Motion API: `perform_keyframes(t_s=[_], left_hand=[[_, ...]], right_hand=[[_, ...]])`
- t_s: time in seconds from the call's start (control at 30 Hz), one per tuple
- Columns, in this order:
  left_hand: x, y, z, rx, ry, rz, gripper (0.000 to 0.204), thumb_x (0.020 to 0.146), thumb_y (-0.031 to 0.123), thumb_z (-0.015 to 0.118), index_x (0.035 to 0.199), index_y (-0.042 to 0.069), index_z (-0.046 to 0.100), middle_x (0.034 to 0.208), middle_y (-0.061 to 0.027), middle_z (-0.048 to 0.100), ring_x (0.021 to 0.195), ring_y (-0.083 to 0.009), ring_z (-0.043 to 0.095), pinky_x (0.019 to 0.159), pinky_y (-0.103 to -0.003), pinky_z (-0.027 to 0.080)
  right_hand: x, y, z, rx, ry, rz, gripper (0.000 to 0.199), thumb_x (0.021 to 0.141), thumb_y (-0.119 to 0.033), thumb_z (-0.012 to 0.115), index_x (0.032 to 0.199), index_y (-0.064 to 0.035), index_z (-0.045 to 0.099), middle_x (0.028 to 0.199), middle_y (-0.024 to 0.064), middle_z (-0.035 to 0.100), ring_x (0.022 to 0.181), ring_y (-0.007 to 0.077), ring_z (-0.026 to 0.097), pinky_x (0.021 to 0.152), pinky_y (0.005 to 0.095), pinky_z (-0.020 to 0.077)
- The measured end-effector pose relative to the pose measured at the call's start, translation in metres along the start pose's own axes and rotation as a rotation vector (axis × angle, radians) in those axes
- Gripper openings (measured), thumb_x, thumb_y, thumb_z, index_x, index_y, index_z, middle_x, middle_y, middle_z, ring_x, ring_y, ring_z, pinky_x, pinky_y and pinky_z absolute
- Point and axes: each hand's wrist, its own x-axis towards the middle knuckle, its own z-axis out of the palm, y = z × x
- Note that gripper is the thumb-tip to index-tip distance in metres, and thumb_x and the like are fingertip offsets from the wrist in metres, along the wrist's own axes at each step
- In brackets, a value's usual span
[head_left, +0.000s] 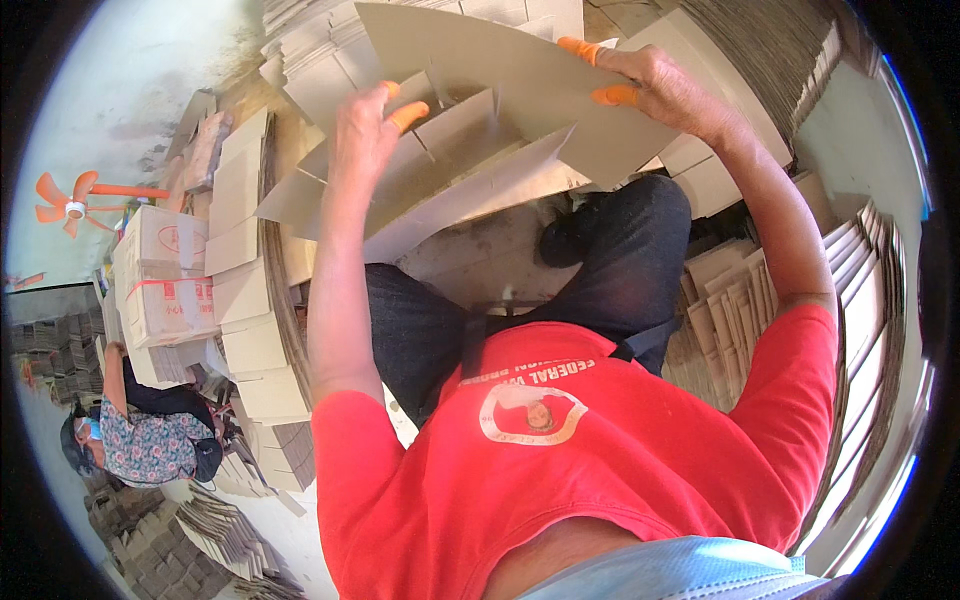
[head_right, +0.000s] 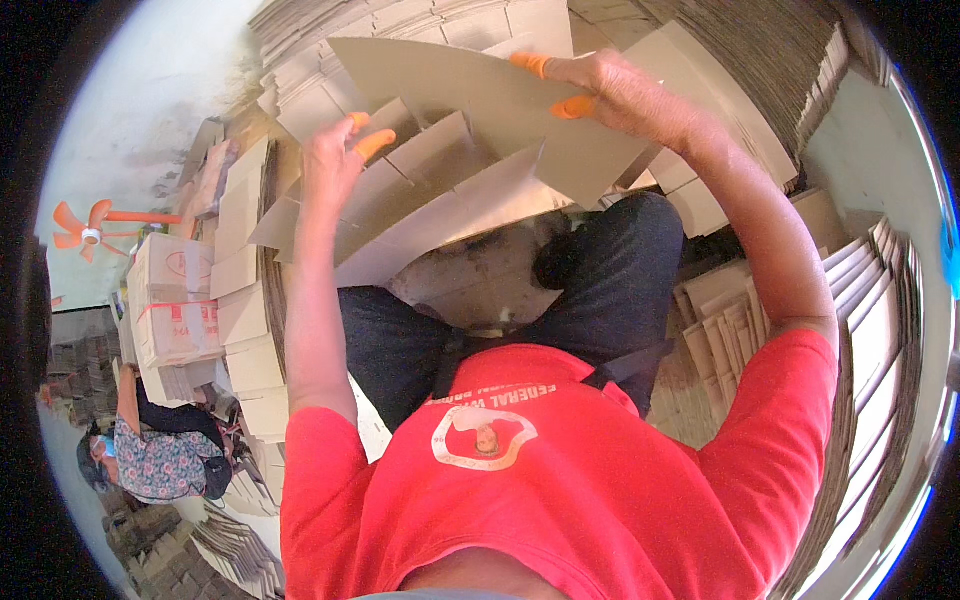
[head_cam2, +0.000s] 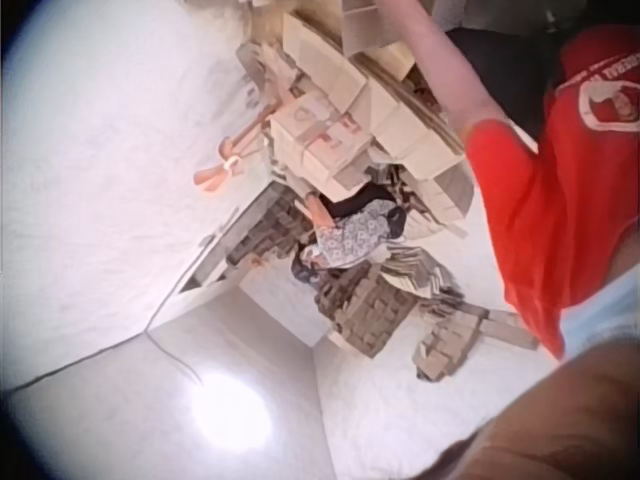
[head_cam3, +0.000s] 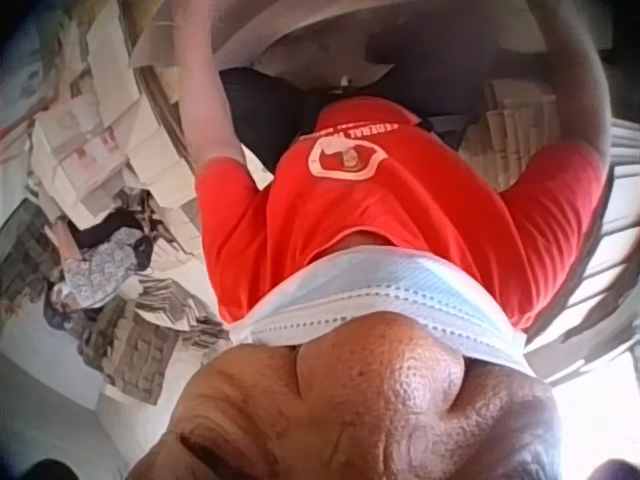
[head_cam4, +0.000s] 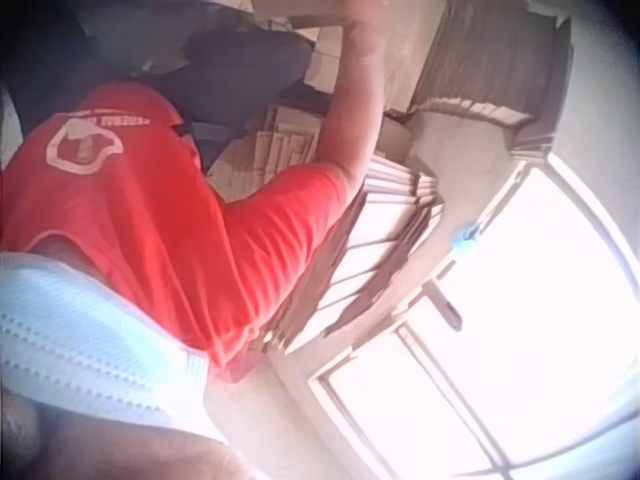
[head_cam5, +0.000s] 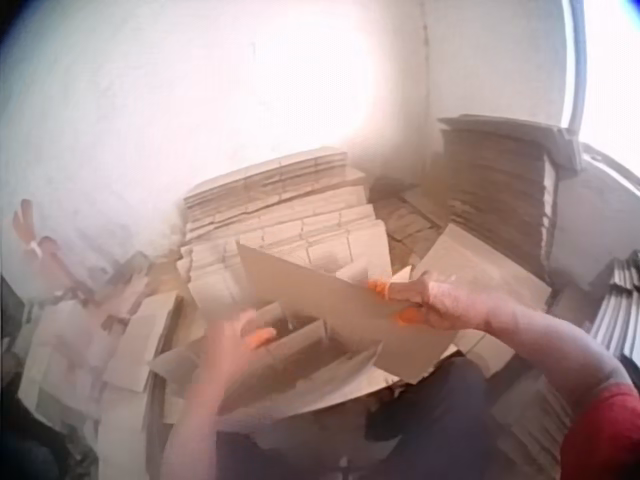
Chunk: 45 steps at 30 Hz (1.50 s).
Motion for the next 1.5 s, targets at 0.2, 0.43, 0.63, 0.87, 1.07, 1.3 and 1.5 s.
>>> perform_keyframes(t_s=[0.2,0.43,0.63,0.87,1.07,1.3,1.5], left_hand=[[0.034,-0.044,0.02,0.178,-0.23,-0.042,0.023,0.074,0.01,0.071,0.092,-0.003,0.066,0.09,-0.0241,0.065,0.083,-0.0401,0.063,0.069,-0.044,0.05],[0.046,-0.043,0.037,0.25,-0.401,-0.108,0.013,0.076,0.007,0.068,0.084,-0.003,0.065,0.08,-0.0241,0.063,0.079,-0.0412,0.063,0.068,-0.045,0.05],[0.04,-0.044,0.035,0.159,-0.129,0.009,0.032,0.073,0.026,0.078,0.076,-0.002,0.062,0.075,-0.025,0.06,0.072,-0.0403,0.06,0.063,-0.045,0.046],[-0.013,0.051,0.042,-0.124,-0.416,0.059,0.025,0.073,0.019,0.075,0.076,-0.003,0.063,0.07,-0.0229,0.059,0.065,-0.0396,0.057,0.06,-0.044,0.045],[-0.014,0.057,0.062,-0.197,-0.348,0.154,0.012,0.072,0.006,0.07,0.073,-0.002,0.061,0.068,-0.0235,0.054,0.062,-0.0401,0.054,0.057,-0.044,0.041],[-0.022,0.065,0.04,-0.202,-0.276,0.06,0.031,0.071,0.026,0.077,0.083,-0.001,0.066,0.077,-0.0188,0.063,0.073,-0.0332,0.061,0.065,-0.04,0.048],[-0.04,0.057,0.009,-0.147,-0.031,0.048,0.041,0.066,0.024,0.083,0.093,-0.002,0.067,0.086,-0.0143,0.067,0.079,-0.0291,0.062,0.069,-0.038,0.05]], right_hand=[[0.014,0.008,0.003,-0.011,-0.052,-0.039,0.056,0.081,-0.002,0.065,0.133,-0.0102,0.047,0.095,0.0226,0.063,0.079,0.0399,0.058,0.071,0.0423,0.0479],[0.033,0.016,0.005,-0.024,-0.101,-0.226,0.067,0.078,0.004,0.063,0.139,-0.0075,0.039,0.114,0.0208,0.061,0.101,0.0363,0.06,0.084,0.041,0.0487],[0.048,0.011,0.008,0.051,-0.153,-0.176,0.055,0.079,0.001,0.065,0.131,-0.0039,0.047,0.106,0.021,0.064,0.09,0.0324,0.065,0.077,0.0408,0.0517],[0.057,-0.002,0.004,0.11,-0.201,-0.137,0.067,0.074,0.005,0.065,0.135,-0.0035,0.041,0.104,0.02,0.063,0.09,0.0309,0.063,0.077,0.0381,0.0499],[0.046,0.034,0.056,0.092,-0.51,0.248,0.052,0.08,-0.003,0.061,0.13,-0.0038,0.048,0.094,0.0198,0.065,0.078,0.032,0.064,0.069,0.0391,0.0503],[0.01,0.033,0.03,-0.089,-0.041,0.305,0.035,0.091,-0.023,0.054,0.122,-0.0092,0.058,0.111,0.0168,0.064,0.094,0.0352,0.063,0.08,0.0404,0.0503],[-0.122,0.215,0.032,-0.757,0.365,0.852,0.068,0.085,-0.041,0.064,0.141,-0.0157,0.037,0.134,0.0131,0.048,0.125,0.0344,0.044,0.094,0.0495,0.0432]])
